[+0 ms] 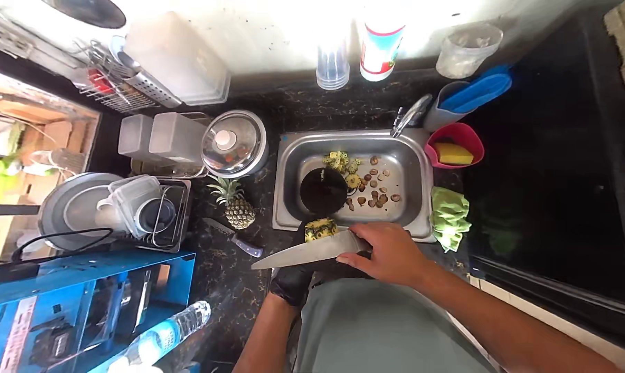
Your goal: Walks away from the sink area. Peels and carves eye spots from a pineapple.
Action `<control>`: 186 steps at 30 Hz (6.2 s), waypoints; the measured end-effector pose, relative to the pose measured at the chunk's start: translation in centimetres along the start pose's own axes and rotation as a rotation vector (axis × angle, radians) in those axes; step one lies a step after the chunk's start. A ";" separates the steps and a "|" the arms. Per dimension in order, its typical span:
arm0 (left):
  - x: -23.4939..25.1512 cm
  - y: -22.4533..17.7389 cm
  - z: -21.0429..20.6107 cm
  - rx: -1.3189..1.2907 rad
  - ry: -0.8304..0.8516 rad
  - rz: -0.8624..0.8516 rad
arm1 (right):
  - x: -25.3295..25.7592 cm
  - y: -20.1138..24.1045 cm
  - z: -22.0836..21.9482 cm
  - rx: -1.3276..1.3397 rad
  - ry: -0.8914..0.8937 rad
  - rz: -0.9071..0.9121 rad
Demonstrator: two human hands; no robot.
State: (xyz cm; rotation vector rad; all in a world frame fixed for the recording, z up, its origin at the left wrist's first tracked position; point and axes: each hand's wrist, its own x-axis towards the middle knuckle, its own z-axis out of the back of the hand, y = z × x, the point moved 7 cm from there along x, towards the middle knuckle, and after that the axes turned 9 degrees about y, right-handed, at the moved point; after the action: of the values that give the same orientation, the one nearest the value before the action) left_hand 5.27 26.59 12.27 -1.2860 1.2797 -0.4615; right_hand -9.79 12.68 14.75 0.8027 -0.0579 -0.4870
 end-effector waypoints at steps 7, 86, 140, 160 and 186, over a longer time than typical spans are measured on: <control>-0.3 -4.2 -4.9 -0.097 0.203 -0.241 | 0.8 -0.1 -0.8 0.036 0.052 -0.022; 3.4 0.8 -1.0 -0.221 0.101 0.024 | -1.4 -4.0 0.0 0.249 0.117 -0.365; 2.2 -0.9 -2.0 0.163 0.152 -0.112 | -0.5 -2.1 0.0 0.109 0.110 -0.256; 3.1 0.0 -1.7 -0.091 0.149 -0.040 | -0.8 -2.1 0.9 0.219 0.121 -0.287; 3.1 -2.8 -2.4 0.312 0.168 -0.088 | -0.9 -1.6 1.6 0.200 0.096 -0.224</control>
State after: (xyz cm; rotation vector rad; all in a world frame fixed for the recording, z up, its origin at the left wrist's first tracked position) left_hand 5.17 22.06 13.90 -1.0585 1.2353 -0.8132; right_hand -11.55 11.04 14.88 1.0336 0.0744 -0.6599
